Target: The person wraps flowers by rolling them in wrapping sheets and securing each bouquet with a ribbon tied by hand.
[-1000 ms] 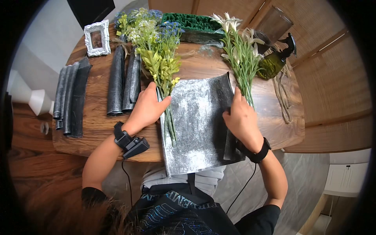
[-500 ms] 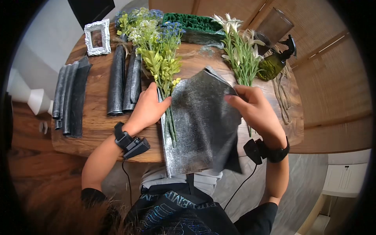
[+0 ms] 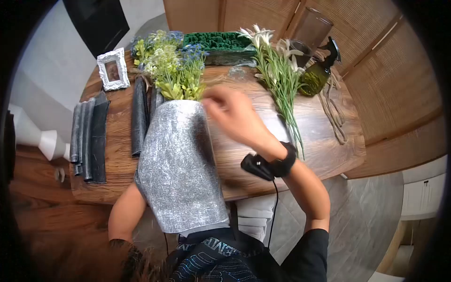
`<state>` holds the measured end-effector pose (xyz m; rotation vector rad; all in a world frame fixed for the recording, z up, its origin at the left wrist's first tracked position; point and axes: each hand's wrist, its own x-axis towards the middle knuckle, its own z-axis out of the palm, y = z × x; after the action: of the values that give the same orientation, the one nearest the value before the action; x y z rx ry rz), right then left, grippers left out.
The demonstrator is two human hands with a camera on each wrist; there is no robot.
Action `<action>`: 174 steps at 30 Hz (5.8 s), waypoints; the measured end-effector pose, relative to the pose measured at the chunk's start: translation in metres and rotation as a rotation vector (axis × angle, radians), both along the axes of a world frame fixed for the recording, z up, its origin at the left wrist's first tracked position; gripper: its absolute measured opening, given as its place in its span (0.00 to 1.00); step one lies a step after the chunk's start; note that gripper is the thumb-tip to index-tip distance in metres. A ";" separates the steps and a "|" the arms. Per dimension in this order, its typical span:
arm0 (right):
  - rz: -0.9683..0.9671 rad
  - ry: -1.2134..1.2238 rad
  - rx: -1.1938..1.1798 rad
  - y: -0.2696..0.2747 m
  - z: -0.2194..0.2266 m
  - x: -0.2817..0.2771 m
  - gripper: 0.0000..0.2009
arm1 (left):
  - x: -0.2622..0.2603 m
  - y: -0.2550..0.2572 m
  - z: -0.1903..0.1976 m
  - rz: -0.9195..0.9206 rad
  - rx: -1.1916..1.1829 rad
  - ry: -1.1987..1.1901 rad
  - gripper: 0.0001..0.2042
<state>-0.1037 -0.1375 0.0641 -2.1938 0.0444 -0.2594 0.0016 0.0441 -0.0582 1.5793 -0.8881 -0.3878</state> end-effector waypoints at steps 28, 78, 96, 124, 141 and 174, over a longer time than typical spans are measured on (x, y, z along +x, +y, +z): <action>0.128 0.191 0.982 0.023 -0.072 -0.001 0.21 | 0.034 0.002 0.008 -0.166 -0.091 0.296 0.18; 0.101 0.081 1.165 0.019 -0.066 -0.004 0.16 | 0.023 0.032 0.055 -0.279 -0.507 0.956 0.28; 0.019 -0.027 1.395 -0.016 -0.051 -0.010 0.16 | 0.020 0.020 0.087 0.127 -0.173 0.557 0.12; 0.067 0.038 1.382 -0.016 -0.044 -0.013 0.09 | 0.019 0.018 0.086 0.139 -0.074 0.441 0.10; 0.125 0.024 1.486 -0.024 -0.035 -0.021 0.08 | 0.017 0.012 0.080 0.093 -0.059 0.456 0.11; -0.096 -0.308 0.916 -0.015 -0.049 -0.016 0.06 | -0.073 -0.094 0.131 0.296 0.217 -0.533 0.18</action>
<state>-0.1195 -0.1525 0.0153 -1.2300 0.0792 -0.5108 -0.0713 -0.0503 0.0733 2.0285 -1.0117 0.1664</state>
